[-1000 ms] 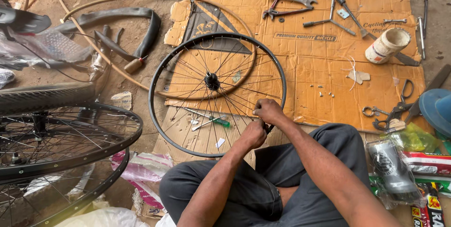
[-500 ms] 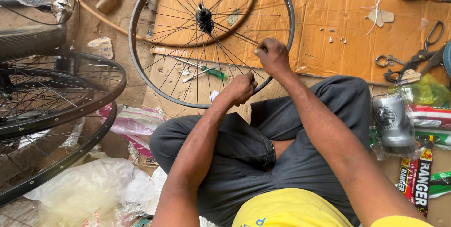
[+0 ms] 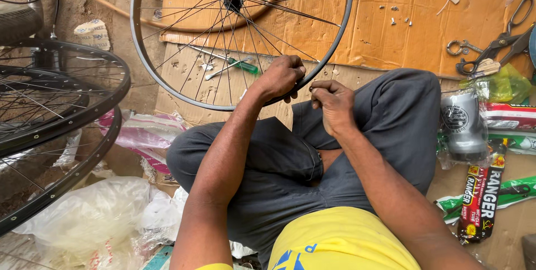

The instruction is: The person is sitting on the floor and working on a bicycle wheel. They are using their hands to adjust and tighten the spokes of the wheel.

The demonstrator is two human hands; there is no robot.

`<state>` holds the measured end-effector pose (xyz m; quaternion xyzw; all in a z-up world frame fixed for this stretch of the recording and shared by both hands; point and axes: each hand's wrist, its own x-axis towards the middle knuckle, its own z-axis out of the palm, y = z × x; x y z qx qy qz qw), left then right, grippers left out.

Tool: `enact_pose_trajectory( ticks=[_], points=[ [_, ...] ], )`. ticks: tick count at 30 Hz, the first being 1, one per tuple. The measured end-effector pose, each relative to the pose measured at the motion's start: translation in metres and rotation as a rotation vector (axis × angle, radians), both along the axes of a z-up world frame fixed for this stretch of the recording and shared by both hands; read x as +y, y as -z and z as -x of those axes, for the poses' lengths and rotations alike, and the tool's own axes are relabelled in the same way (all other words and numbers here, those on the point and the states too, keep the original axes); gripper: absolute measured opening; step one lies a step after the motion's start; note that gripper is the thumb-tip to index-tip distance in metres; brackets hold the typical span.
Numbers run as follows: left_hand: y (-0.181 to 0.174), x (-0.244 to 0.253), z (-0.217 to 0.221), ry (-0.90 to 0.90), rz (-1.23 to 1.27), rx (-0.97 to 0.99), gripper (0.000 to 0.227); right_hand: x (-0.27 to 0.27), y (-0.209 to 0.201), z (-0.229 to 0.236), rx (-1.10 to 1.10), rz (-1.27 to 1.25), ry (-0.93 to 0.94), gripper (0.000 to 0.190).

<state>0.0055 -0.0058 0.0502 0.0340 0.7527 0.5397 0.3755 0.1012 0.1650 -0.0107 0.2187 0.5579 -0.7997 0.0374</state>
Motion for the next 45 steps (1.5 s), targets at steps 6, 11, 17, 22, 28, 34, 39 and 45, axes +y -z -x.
enact_pose_trajectory(
  ticks=[6, 11, 17, 22, 28, 34, 39, 45],
  points=[
    [-0.005, 0.000, -0.001, 0.008, 0.043, 0.041, 0.026, -0.004, 0.015, 0.014, 0.221, -0.168, 0.051, 0.011],
    [-0.001, 0.003, -0.001, 0.005, 0.045, 0.036, 0.026, -0.010, 0.014, 0.015, 0.305, -0.345, 0.030, 0.010],
    [0.002, 0.005, -0.002, -0.006, 0.081, 0.032, 0.026, -0.024, 0.000, 0.010, 0.263, -0.589, 0.005, 0.008],
    [0.008, 0.005, -0.001, -0.029, 0.050, 0.036, 0.026, -0.027, 0.010, 0.008, 0.245, -0.559, 0.062, 0.007],
    [-0.003, 0.006, -0.005, -0.019, 0.039, 0.032, 0.026, -0.014, 0.026, 0.017, 0.290, -0.368, 0.024, 0.010],
    [-0.010, 0.005, -0.007, 0.011, 0.048, 0.035, 0.026, -0.007, 0.022, 0.021, 0.222, -0.428, -0.025, 0.018],
    [-0.009, 0.006, -0.013, 0.002, 0.073, 0.053, 0.028, 0.000, 0.017, 0.020, 0.114, -0.299, -0.115, 0.015],
    [-0.017, 0.003, -0.005, 0.028, 0.013, -0.021, 0.026, 0.010, 0.023, 0.031, 0.148, -0.158, -0.222, 0.014]
  ],
)
